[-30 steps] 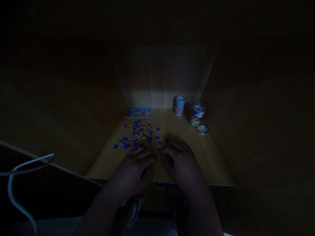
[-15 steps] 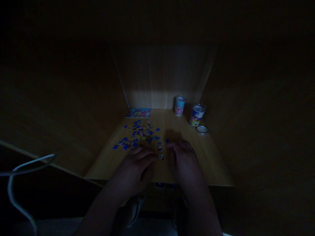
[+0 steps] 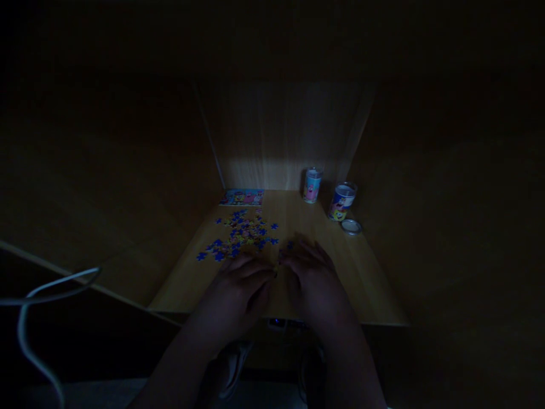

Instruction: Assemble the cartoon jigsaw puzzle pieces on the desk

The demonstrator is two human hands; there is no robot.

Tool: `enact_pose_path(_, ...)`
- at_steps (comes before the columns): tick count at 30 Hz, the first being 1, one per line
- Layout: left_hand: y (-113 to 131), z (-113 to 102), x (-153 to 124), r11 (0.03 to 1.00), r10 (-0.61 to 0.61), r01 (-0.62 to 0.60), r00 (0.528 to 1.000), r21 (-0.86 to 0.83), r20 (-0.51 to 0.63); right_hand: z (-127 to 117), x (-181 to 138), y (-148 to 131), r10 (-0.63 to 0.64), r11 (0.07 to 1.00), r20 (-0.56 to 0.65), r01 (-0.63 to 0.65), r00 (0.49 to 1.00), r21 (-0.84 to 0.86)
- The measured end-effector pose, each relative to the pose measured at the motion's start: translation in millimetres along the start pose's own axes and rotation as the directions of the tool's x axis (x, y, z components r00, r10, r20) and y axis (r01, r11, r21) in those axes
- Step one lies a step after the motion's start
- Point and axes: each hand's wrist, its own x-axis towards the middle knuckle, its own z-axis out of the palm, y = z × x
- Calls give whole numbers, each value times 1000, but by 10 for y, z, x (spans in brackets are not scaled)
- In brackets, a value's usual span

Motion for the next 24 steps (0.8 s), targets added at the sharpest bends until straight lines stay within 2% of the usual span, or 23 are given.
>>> enact_pose_path(5,-15,62,4,1000,-22,24,998,19,-63,1,33,-10,77,995,-99,-82,992,-48)
enact_pose_path(8,-43,22,-7,1000,-6,8,993,14,-115,-5,33,-27,117,990,-139,-126,983,-64)
enact_pose_path(10,-102,-71,-37,998,-33,42,981,45,-191,-6,29,-28,125,989,-155,-136,980,-64)
enact_pose_path(15,-384,-413,-198,953,-159,239,918,186,-363,10,18,3,129,986,-182,-146,975,-83)
enact_pose_path(20,-663,-581,-341,926,-218,302,918,228,-332,26,12,8,104,989,-181,-120,978,-81)
enact_pose_path(24,-766,-591,-372,946,-187,242,951,217,-244,32,11,-7,98,988,-189,-118,977,-97)
